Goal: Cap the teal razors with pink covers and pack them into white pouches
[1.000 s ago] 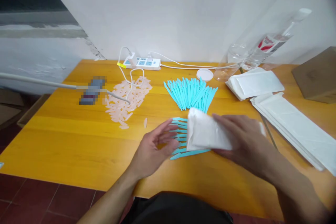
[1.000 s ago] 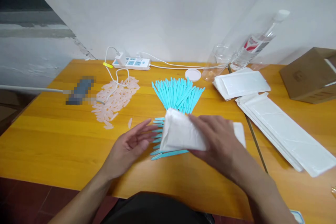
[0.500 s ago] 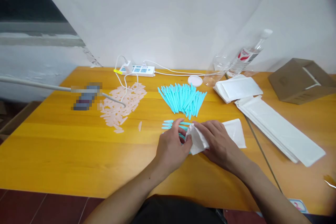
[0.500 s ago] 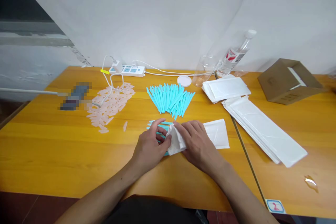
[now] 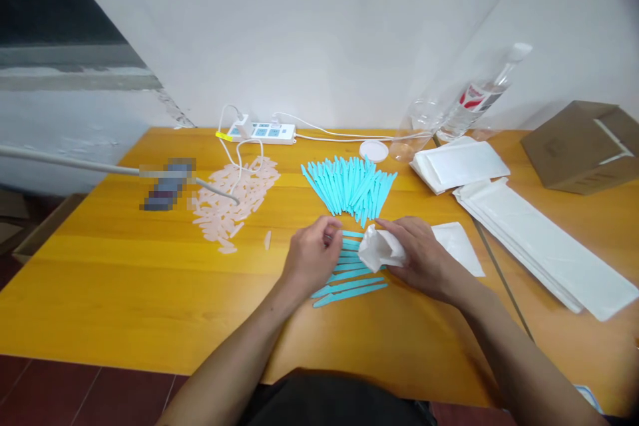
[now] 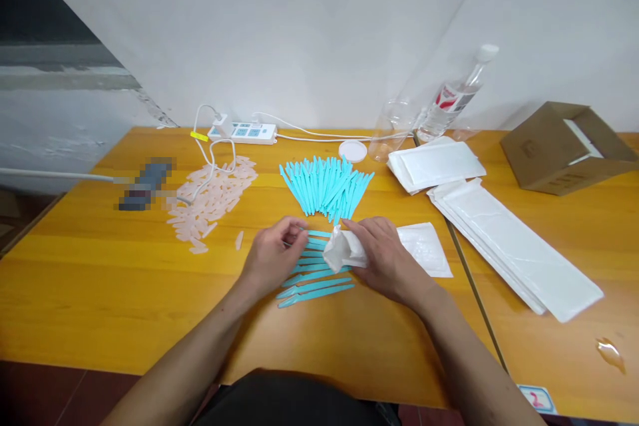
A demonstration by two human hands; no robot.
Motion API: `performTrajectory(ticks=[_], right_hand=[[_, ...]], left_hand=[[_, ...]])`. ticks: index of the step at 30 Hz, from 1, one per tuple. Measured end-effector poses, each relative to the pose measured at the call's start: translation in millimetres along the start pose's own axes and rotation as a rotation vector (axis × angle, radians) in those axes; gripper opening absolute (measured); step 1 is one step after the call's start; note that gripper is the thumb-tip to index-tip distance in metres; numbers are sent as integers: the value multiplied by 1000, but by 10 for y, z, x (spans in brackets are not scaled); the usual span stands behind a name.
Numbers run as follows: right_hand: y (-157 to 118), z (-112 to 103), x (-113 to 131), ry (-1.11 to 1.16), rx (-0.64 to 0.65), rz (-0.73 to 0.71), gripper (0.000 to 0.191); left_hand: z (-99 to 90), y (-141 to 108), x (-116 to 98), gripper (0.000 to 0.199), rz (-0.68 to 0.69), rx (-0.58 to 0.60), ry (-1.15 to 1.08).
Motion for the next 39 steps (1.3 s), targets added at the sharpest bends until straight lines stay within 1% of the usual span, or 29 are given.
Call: performTrajectory(ticks=[2, 3, 5, 6, 9, 13, 15, 17, 22, 24, 26, 28, 31, 34, 36, 37, 39], right_hand=[[6, 5, -124, -1, 9, 33, 64], [15, 16, -182, -3, 24, 58, 66], [46, 47, -272, -7, 53, 103, 71], [65, 66, -301, -12, 60, 116, 75], [110, 128, -342, -39, 64, 119, 80], [96, 170, -350, -48, 94, 109, 82], [68, 154, -356, -41, 113, 130, 81], [44, 126, -360, -31, 126, 156, 79], [34, 108, -356, -1, 146, 179, 74], [40, 125, -353, 0, 151, 177, 75], [42, 148, -349, -4, 155, 173, 75], [42, 168, -344, -7, 157, 169, 72], [41, 184, -333, -16, 147, 153, 69], [36, 194, -330, -30, 139, 141, 68], [29, 203, -335, -33, 139, 139, 68], [25, 209, -339, -33, 138, 138, 69], [17, 224, -348, -34, 139, 139, 72]], left_hand=[[-153, -55, 153, 10, 13, 54, 26], [-208, -111, 220, 10, 32, 112, 62], [-282, -257, 339, 11, 54, 215, 132], [-299, -331, 388, 11, 50, 246, 163], [-264, -482, 470, 11, 17, 279, 232], [-141, -504, 479, 18, 8, 310, 211], [-143, -504, 502, 19, -3, 333, 160], [-214, -533, 544, 18, -12, 351, 108], [-565, -672, 691, 24, -87, 335, -31], [-636, -700, 742, 27, -120, 343, -83], [-633, -698, 784, 27, -125, 350, -114], [-588, -679, 825, 27, -111, 337, -123], [-531, -662, 871, 23, -71, 290, -133], [-527, -677, 865, 18, -3, 233, -123], [-527, -682, 842, 13, 47, 193, -51], [-521, -675, 829, 15, 72, 172, 10], [-487, -641, 805, 28, 133, 140, 155]])
Point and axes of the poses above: each hand's wrist, its own y-axis towards the middle knuckle, its own z-axis out of the palm, x = y × z, the point moved 5 cm from there along y, towards the middle knuckle, and after that the axes turned 5 degrees about x, right-handed, at the moved point
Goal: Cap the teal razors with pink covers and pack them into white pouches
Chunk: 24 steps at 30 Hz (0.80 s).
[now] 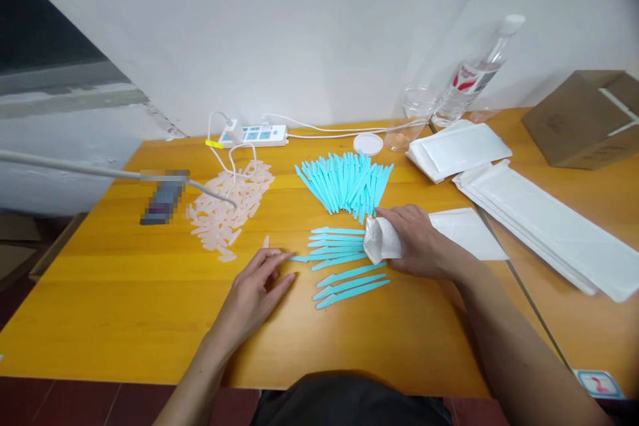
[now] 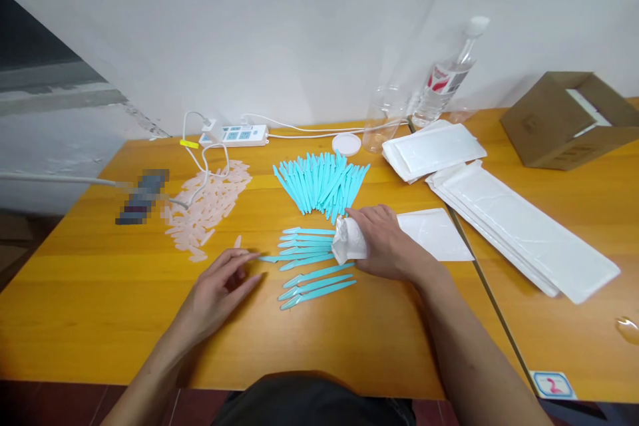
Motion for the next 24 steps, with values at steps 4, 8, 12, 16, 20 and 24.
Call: performTrajectory(ticks=[4, 8, 12, 16, 20, 24], right_hand=[[-2, 11, -9, 1, -7, 2, 72], [-9, -28, 8, 13, -17, -8, 70], [-13, -75, 41, 22, -23, -14, 71], [5, -94, 139, 70, -25, -45, 73], [36, -82, 289, 114, -24, -95, 79], [47, -61, 373, 146, -43, -152, 86]], left_hand=[[63, 112, -24, 23, 110, 5, 208], [-22, 121, -72, 20, 189, 18, 130], [-164, 137, -168, 18, 151, -54, 8], [4, 347, -491, 18, 243, -28, 35], [364, 663, -951, 21, 312, -25, 190], [508, 748, -1136, 24, 412, 51, 83]])
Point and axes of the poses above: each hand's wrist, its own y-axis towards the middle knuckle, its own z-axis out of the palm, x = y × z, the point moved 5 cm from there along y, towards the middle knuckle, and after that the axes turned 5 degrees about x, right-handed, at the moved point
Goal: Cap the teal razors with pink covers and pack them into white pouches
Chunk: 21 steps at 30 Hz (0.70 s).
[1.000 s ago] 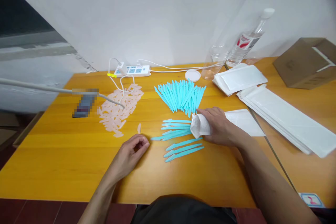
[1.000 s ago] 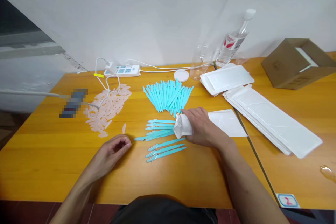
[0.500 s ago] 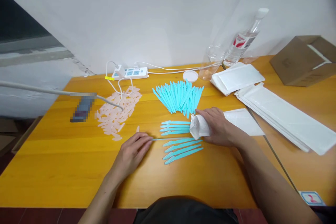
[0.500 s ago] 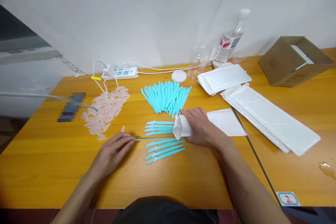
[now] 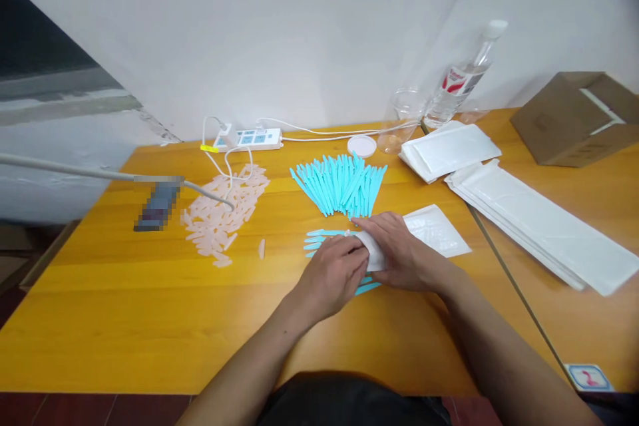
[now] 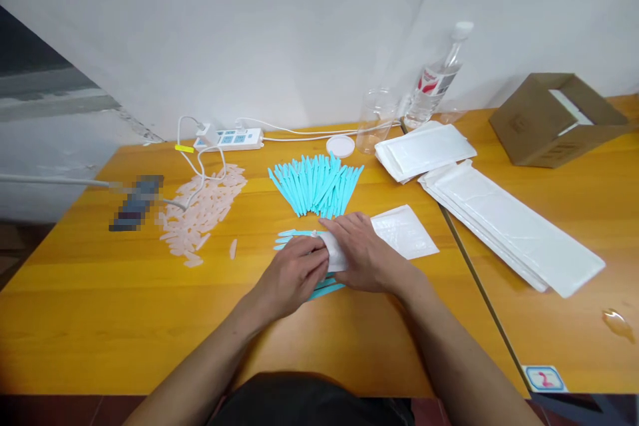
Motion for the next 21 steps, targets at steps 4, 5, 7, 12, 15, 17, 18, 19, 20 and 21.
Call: performTrajectory(ticks=[4, 5, 7, 12, 15, 17, 18, 19, 20, 21], right_hand=[[-16, 10, -72, -13, 0, 37, 84], [-20, 8, -96, -19, 1, 53, 82], [-24, 1, -133, -30, 6, 82, 80], [-28, -21, -169, -58, 11, 113, 82], [-44, -33, -191, -75, 12, 129, 84], [-55, -41, -209, -82, 14, 146, 84], [-59, -45, -217, -82, 16, 154, 84], [-63, -48, -223, -81, 17, 158, 83], [-65, -51, -227, -78, 18, 158, 83], [-67, -53, -230, -77, 19, 156, 82]], left_hand=[[-263, -416, 361, 21, -202, -136, -117], [-302, -538, 456, 18, -243, -114, -93], [-323, -726, 586, 16, -285, -46, -32], [-201, -795, 624, 18, -329, 29, 17], [-149, -749, 590, 16, -333, 76, -10], [-159, -773, 591, 17, -333, 102, -47], [-184, -807, 601, 17, -337, 103, -71], [-225, -852, 615, 17, -342, 94, -96], [-281, -905, 630, 16, -348, 79, -116], [-348, -960, 645, 14, -356, 64, -128]])
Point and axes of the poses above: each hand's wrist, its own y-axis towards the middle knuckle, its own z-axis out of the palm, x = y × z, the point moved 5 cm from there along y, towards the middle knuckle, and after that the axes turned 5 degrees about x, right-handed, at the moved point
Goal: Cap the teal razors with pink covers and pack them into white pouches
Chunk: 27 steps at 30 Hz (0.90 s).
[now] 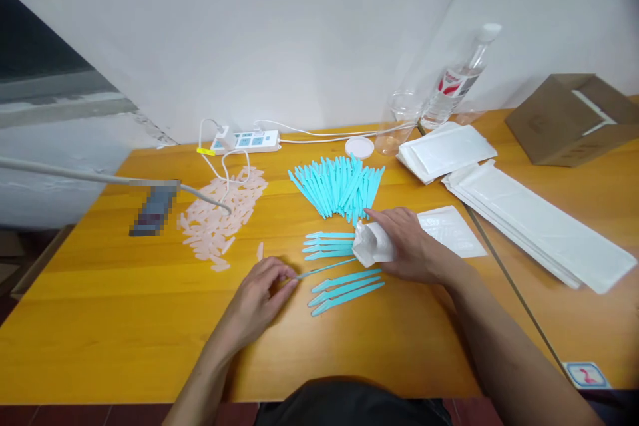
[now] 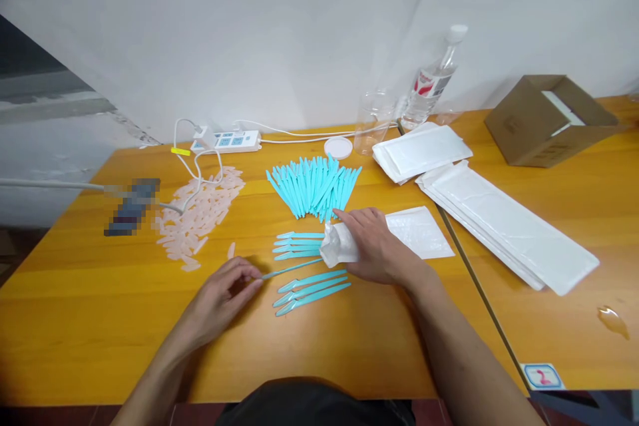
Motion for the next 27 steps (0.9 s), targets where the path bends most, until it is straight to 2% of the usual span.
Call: performTrajectory(ticks=[3, 6, 8, 11, 14, 16, 18, 22, 27], right_hand=[[-1, -2, 0, -4, -1, -8, 82], [5, 1, 26, -3, -3, -9, 79], [16, 14, 68, 4, -2, -19, 79], [34, 47, 166, 34, -2, -78, 87], [35, 67, 224, 75, -15, -116, 95], [28, 70, 204, 82, -13, -90, 96], [19, 73, 160, 76, -1, -56, 94], [19, 66, 94, 45, -7, -29, 86], [16, 46, 78, 35, 1, -4, 90]], left_hand=[[-216, -112, 25, 11, -5, -22, 5], [-318, -41, -73, 12, 25, -25, 33], [-235, 137, -220, 13, 59, -25, 91], [76, 491, -517, 15, 149, -49, 216], [325, 686, -697, 18, 291, -84, 144], [296, 647, -592, 19, 255, -160, 58], [175, 510, -360, 18, 144, -231, 78], [57, 283, -9, 12, 52, -185, 244], [119, 223, 0, 20, 91, -106, 338]])
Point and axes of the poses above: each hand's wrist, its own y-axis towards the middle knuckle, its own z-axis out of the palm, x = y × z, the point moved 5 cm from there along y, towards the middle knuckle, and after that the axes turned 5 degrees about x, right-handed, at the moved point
